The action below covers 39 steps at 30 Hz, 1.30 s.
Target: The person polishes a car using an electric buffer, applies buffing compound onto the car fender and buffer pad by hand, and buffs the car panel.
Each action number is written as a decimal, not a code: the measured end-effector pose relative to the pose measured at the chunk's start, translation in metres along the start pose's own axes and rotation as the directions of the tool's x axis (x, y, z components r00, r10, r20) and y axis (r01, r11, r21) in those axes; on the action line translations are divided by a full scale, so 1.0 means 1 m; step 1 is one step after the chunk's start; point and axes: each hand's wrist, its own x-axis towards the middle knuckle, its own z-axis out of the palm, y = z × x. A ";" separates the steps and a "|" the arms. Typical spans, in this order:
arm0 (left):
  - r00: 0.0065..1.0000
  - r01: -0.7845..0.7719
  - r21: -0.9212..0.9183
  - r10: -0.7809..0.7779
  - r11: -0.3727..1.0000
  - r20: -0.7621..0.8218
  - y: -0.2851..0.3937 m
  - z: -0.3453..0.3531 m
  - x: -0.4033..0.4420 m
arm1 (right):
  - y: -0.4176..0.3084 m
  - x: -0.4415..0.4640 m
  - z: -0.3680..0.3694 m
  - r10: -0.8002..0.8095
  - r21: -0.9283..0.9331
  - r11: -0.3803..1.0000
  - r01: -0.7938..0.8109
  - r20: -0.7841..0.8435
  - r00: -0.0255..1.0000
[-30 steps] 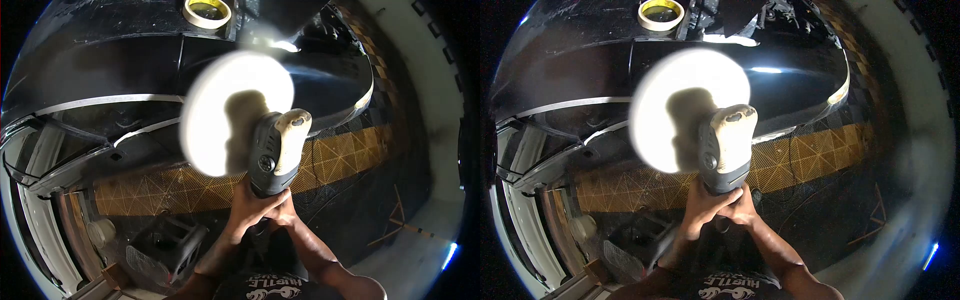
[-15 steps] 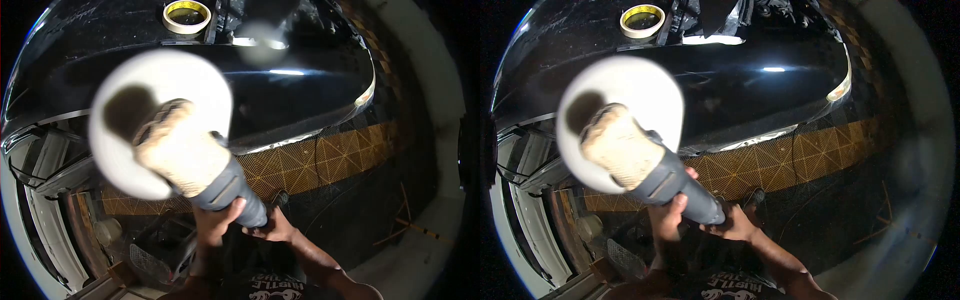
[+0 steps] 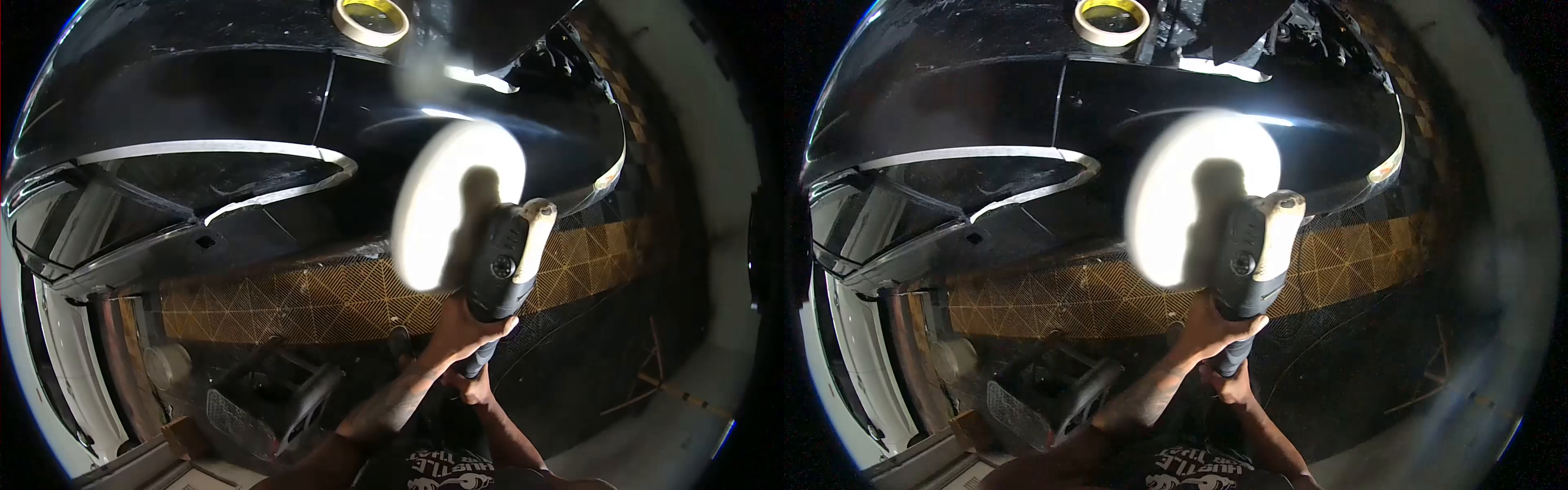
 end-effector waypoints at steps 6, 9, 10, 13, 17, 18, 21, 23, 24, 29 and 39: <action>0.987 -0.047 0.006 0.047 0.999 -0.151 0.052 -0.062 -0.023 | -0.018 0.020 0.058 0.016 0.170 0.985 -0.036 0.121 0.993; 0.952 -0.175 -0.140 0.131 0.975 -0.275 0.079 -0.086 -0.029 | -0.042 0.031 0.090 -0.092 -0.040 0.994 0.101 0.183 0.979; 0.952 -0.180 -0.129 0.139 0.975 -0.274 0.084 -0.091 -0.029 | -0.054 0.033 0.099 -0.168 -0.213 0.953 0.214 0.214 0.962; 0.950 -0.203 -0.151 0.157 0.968 -0.271 0.082 -0.090 -0.025 | -0.060 0.030 0.102 -0.158 -0.219 0.957 0.192 0.161 0.974; 0.987 -0.139 -0.042 0.135 0.989 -0.081 0.052 -0.060 -0.007 | -0.026 0.027 0.062 -0.125 0.017 0.992 0.124 0.086 0.988; 0.996 -0.088 -0.055 0.088 0.995 -0.010 0.044 -0.049 0.001 | -0.026 0.021 0.051 -0.108 0.019 0.994 0.107 0.045 0.993; 0.996 -0.068 -0.053 0.071 0.996 0.057 0.027 -0.011 0.021 | -0.029 0.013 0.025 -0.058 -0.021 0.998 0.056 -0.107 0.993; 0.996 -0.025 0.017 0.023 1.000 0.080 0.016 0.004 0.029 | -0.028 0.011 0.014 -0.084 -0.014 0.996 0.082 -0.104 0.991; 0.997 -0.025 0.016 0.024 1.000 0.079 0.017 0.004 0.030 | -0.028 0.010 0.015 -0.063 -0.021 0.998 0.061 -0.133 0.989; 0.995 0.014 -0.036 -0.010 0.999 0.101 0.025 -0.021 0.016 | -0.009 0.014 0.032 -0.079 0.031 0.996 0.080 -0.040 0.996; 0.984 -0.101 -0.046 0.093 0.994 -0.153 0.065 -0.083 -0.018 | -0.034 0.027 0.096 -0.127 -0.006 0.992 0.128 0.120 0.985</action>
